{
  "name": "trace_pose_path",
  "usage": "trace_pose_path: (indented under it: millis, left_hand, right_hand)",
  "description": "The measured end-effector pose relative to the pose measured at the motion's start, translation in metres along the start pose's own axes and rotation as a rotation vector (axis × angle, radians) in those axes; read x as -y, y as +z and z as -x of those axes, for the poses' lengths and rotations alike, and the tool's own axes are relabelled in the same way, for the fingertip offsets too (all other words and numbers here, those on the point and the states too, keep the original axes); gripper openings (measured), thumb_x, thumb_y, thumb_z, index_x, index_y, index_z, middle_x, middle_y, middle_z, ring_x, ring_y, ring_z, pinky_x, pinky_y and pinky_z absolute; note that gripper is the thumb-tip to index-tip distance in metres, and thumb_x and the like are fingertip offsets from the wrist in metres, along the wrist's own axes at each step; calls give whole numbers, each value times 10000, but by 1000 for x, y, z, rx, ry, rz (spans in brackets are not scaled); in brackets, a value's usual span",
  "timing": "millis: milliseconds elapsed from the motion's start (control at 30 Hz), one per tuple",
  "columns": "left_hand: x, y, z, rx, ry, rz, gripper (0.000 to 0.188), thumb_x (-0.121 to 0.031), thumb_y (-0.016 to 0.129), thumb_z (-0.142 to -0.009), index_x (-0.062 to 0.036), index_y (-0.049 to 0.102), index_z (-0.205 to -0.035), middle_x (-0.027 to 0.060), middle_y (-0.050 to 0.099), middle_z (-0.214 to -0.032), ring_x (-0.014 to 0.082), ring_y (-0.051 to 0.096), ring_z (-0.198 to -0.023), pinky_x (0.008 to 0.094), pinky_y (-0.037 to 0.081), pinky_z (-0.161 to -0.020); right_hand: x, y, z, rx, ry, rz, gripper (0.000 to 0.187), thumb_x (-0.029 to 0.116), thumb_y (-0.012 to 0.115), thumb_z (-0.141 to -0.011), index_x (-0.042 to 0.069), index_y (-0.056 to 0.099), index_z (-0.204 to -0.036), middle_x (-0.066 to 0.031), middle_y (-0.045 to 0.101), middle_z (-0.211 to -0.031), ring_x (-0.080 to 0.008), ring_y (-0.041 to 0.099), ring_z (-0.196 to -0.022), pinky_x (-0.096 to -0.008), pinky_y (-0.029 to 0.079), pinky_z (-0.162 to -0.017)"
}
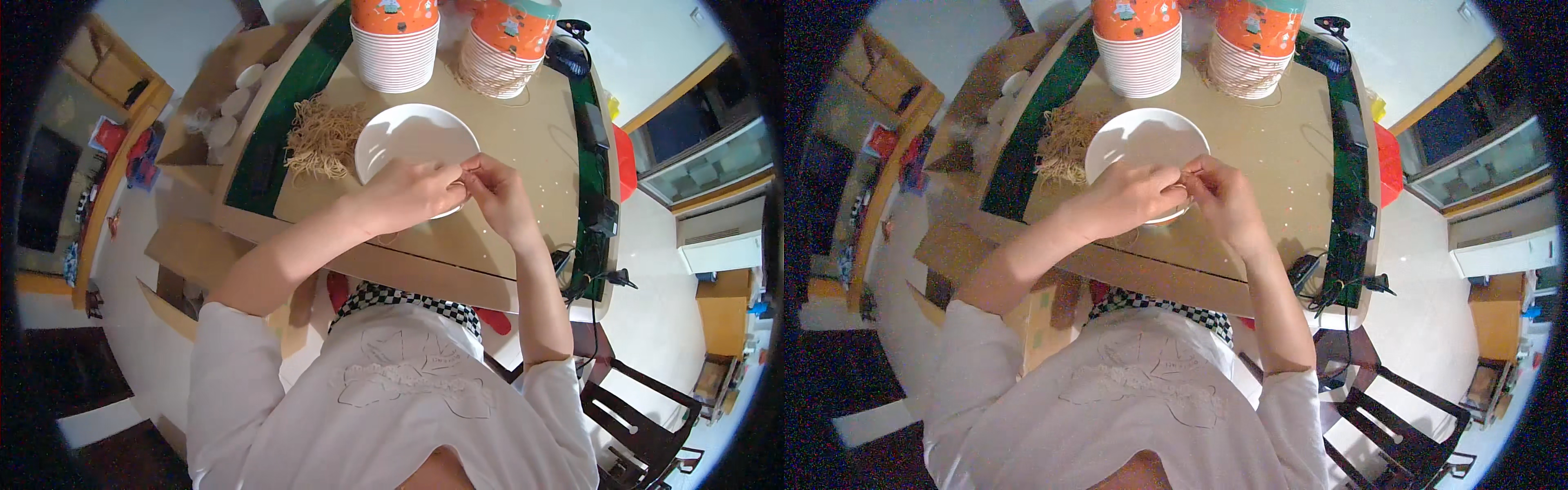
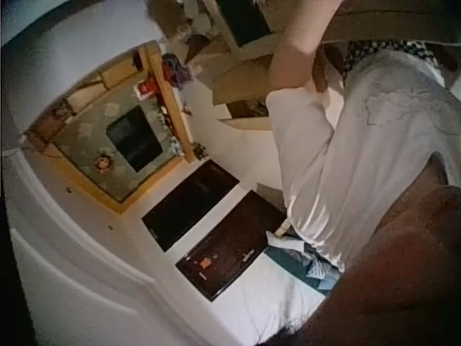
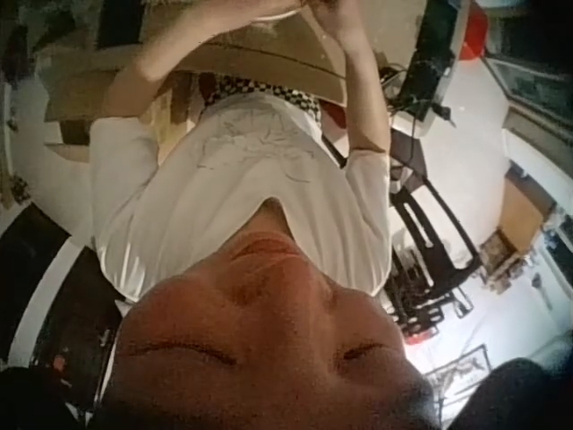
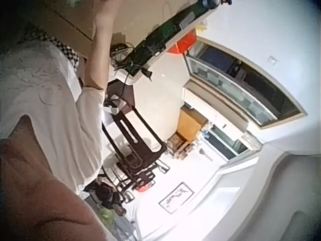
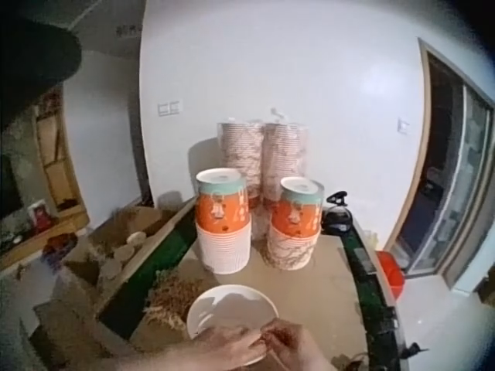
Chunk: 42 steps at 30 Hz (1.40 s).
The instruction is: Assembling paper buckets by threading thin string through pre-punched holes to create handles.
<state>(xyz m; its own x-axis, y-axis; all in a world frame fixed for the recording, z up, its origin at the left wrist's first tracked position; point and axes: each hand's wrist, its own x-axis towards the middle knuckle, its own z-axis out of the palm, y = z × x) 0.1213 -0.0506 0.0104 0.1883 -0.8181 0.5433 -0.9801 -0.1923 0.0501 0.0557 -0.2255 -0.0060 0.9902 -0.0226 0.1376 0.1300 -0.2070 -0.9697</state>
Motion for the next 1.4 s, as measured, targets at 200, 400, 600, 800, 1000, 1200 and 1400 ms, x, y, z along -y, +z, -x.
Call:
trace_pose_path:
  millis: [200, 400, 600, 800, 1000, 1200, 1400]
  left_hand:
    - [3, -1, 0, 20, 103, -127, 98, -135, 631, -746, -133, 651, -841, 10, 572, -863, 153, 628, -754, 282, 520, -521]
    - [-1, -8, 0, 27, -116, 231, 83, -137, 649, -795, -83, 618, -849, 26, 554, -855, 203, 610, -731, 330, 499, -591]
    - [13, 7, 7, -43, -405, 639, 119, -169, 630, -872, -53, 607, -886, -9, 544, -806, 110, 485, -628, 243, 390, -537]
    - [21, -8, -2, 388, -1125, 1431, 182, -207, 606, -877, -32, 646, -907, -18, 495, -659, 35, 409, -549, 195, 281, -408]
    - [18, -5, -3, 279, -1220, 1486, 160, -164, 642, -856, -13, 649, -909, -31, 501, -641, 26, 407, -522, 165, 277, -410]
    - [17, -4, -1, 264, -1172, 1436, 155, -140, 657, -835, -8, 650, -915, -23, 477, -631, 26, 366, -485, 175, 256, -401]
    - [14, -12, -3, 263, -1151, 1320, 160, -129, 655, -835, -8, 660, -940, -24, 498, -649, 26, 398, -532, 174, 291, -435]
  right_hand:
    - [1, 2, 2, -5, -1, -27, 61, 26, 557, -903, -21, 595, -914, -32, 627, -779, -70, 571, -738, -231, 467, -652]
    - [-5, 4, 6, -88, 27, -5, 79, 52, 575, -903, -11, 617, -925, -10, 621, -776, -46, 545, -696, -203, 437, -604]
    - [-3, 31, 24, -284, 15, -11, 105, 81, 597, -900, -7, 645, -930, -50, 663, -889, -39, 541, -643, -200, 433, -538]
    - [-18, 57, 33, -522, -141, -29, 122, 25, 615, -872, 4, 666, -981, -98, 676, -1010, -67, 582, -683, -207, 468, -558]
    - [-17, 65, 32, -606, -265, 154, 191, -6, 611, -860, 18, 674, -1040, -106, 675, -996, -88, 593, -725, -202, 467, -538]
    - [-15, 64, 33, -591, -252, 197, 190, -3, 624, -851, 13, 675, -1034, -133, 673, -1010, -132, 631, -789, -225, 485, -577]
    - [-12, 60, 31, -540, -29, -106, 146, 45, 645, -857, 22, 686, -995, -63, 679, -949, -58, 572, -654, -195, 464, -528]
